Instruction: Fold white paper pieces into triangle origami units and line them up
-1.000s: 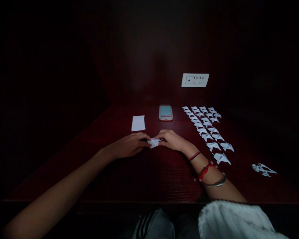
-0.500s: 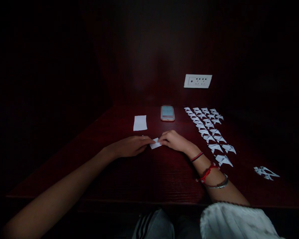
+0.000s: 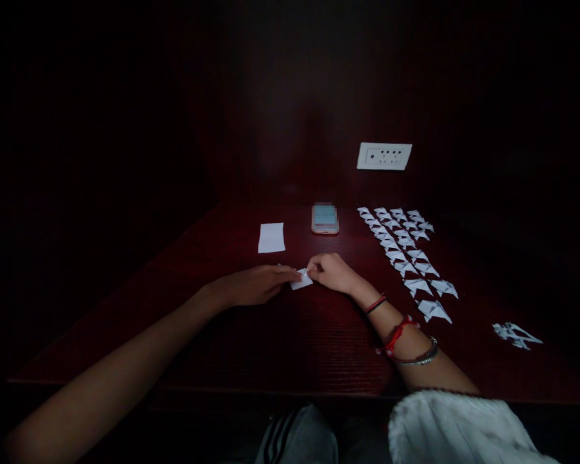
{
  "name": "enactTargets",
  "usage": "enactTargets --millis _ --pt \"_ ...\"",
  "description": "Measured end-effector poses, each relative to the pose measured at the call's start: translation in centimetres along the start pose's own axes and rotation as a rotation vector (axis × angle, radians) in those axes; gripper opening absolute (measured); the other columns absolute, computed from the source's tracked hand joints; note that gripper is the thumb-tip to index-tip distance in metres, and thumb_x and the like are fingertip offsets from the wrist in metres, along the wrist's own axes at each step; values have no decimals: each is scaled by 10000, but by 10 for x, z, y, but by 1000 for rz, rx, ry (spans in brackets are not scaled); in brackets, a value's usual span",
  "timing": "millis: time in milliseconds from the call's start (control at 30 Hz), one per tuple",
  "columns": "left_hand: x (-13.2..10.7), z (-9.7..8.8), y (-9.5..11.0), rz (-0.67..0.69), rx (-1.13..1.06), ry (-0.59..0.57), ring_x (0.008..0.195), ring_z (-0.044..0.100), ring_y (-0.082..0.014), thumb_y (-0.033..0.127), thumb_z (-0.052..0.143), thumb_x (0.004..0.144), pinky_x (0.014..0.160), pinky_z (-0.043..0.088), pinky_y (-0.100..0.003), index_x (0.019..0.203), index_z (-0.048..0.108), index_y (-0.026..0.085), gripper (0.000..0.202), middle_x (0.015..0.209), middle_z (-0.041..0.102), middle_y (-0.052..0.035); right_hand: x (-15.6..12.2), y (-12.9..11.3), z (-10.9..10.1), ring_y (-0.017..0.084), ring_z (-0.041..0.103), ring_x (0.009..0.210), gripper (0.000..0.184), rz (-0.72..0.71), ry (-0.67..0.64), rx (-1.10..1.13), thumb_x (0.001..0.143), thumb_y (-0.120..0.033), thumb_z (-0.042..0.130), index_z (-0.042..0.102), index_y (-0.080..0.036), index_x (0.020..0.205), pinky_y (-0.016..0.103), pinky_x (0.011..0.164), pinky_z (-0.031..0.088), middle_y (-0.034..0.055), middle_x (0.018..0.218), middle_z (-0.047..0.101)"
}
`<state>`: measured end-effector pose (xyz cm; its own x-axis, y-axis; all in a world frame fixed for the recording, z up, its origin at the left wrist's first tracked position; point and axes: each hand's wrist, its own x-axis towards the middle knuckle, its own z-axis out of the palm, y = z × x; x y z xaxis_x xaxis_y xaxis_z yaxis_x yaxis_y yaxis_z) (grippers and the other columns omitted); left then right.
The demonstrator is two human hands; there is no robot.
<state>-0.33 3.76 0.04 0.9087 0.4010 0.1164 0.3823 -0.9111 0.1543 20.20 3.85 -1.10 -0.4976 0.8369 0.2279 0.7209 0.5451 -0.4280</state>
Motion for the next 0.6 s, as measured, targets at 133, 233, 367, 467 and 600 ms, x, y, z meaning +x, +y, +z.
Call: enactTargets --millis 133,233,367,467,600 --pt "1 0 -1 -17 -25 -23 972 455 -122 60 341 793 860 327 -244 1184 375 204 418 1104 473 -28 3 2 4 85 489 580 158 56 19 16 720 -206 456 600 -142 723 190 554 339 8 650 579" --pt "1 0 -1 2 -30 -18 974 449 -125 47 335 787 855 328 -239 1191 370 214 438 1108 462 -24 5 4 8 83 491 568 155 76 41 18 712 -208 458 599 -144 709 187 547 337 7 638 582" --pt "2 -1 -1 17 -17 -12 976 446 -128 38 334 780 848 328 -235 1183 384 218 443 1101 458 -21 7 4 10 85 495 557 138 110 61 2 693 -219 476 596 -151 684 187 532 332 5 624 589" --pt "2 -1 -1 2 6 -10 954 455 -128 40 329 781 825 340 -234 1179 387 223 442 1074 463 -21 8 3 11 90 509 568 132 146 67 -2 684 -219 483 598 -156 682 189 536 337 8 634 601" --pt "4 0 -1 -7 35 -13 925 464 -126 34 321 780 801 351 -236 1199 362 224 462 1039 470 -27 9 2 12 94 528 583 114 194 69 9 670 -206 494 596 -156 678 186 547 349 15 649 614"
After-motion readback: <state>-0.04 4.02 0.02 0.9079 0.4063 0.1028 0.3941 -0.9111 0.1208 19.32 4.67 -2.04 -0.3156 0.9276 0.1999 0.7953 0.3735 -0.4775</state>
